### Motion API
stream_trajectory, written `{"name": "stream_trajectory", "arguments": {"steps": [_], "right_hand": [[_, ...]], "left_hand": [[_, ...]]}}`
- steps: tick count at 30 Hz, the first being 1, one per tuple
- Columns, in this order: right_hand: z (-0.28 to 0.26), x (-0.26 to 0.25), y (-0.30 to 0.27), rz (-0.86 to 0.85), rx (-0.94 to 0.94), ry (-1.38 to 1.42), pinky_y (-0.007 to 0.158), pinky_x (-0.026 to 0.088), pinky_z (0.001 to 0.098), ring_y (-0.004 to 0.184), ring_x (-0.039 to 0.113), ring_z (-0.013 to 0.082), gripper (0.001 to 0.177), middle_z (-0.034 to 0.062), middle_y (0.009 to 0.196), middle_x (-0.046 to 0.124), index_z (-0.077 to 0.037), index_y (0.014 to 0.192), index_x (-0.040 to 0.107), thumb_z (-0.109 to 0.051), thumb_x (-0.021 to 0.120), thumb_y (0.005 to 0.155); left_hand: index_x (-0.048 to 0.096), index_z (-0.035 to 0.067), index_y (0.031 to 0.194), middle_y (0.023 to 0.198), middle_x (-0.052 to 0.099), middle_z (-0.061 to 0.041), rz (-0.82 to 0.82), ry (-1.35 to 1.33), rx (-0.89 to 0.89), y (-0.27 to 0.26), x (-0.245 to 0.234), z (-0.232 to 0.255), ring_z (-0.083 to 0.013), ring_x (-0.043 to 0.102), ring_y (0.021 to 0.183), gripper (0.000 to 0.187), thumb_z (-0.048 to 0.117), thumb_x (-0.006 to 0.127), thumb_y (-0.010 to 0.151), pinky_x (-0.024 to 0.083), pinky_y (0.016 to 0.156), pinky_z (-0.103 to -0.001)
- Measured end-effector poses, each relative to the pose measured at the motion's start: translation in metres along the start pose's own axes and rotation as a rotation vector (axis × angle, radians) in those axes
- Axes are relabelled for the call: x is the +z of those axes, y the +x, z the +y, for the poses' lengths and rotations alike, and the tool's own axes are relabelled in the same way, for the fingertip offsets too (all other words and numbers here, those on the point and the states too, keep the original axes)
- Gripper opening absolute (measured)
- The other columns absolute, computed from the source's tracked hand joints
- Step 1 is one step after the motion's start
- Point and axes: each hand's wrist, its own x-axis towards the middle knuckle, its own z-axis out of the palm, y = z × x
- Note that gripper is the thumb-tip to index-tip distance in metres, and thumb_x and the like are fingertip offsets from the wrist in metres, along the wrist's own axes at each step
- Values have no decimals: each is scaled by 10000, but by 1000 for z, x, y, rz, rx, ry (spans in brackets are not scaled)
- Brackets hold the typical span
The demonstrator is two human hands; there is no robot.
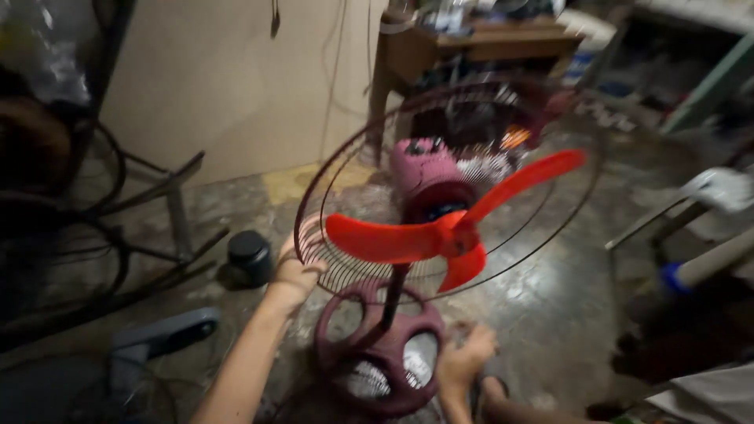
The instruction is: The person reassembles a standing electric fan by hand. They attach the front grille, install the red fan blades onto the motor hub, and secure the rear grille. The fan remains on the floor throughout the process.
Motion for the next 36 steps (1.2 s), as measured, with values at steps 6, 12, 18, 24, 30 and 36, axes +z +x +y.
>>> {"name": "stream_trajectory", "arguments": {"steps": [6,12,18,24,30,36], "right_hand": [[135,127,-145,-910,303,-234,908,465,470,1014,597,334,250,156,1016,636,-27,1051,676,-137,756,840],[176,152,-245,-1171,525,-223,850,471,435,959,597,304,270,139,982,641,-15,1090,681,-132,766,861],[171,160,-249,-1212,615,-167,791,477,401,905,598,274,291,123,947,647,-3,1129,686,-128,776,882],[154,151,-287,-1308,678,-100,733,483,366,851,599,243,312,106,913,652,9,1169,691,-124,786,903],[163,169,-275,-1316,749,143,674,489,332,796,599,213,332,90,879,658,22,1208,696,-120,796,924],[107,155,-193,-1563,936,1158,681,525,296,819,623,172,372,53,917,667,11,1290,684,-116,777,953]], "left_hand": [[449,104,1499,1300,639,-92,64,-141,-295,-1,-1,16,-210,599,1231,866,-109,736,710,526,981,-345],[507,78,1462,1322,644,-59,-10,-207,-364,2,6,27,-183,630,1237,769,-9,744,736,548,975,-372],[610,88,1201,1178,692,-45,209,119,-586,6,34,49,-184,667,1133,432,18,765,804,534,1011,-332],[681,65,1122,1083,723,-43,196,-19,-591,5,35,55,-206,674,1033,302,1,715,829,551,951,-361],[678,68,1149,1115,720,-47,133,-47,-590,3,34,57,-193,670,1026,321,4,698,836,548,901,-370],[694,61,1178,1147,722,-27,91,-106,-614,-2,26,40,-158,672,1068,358,-12,694,828,530,948,-316]]}}
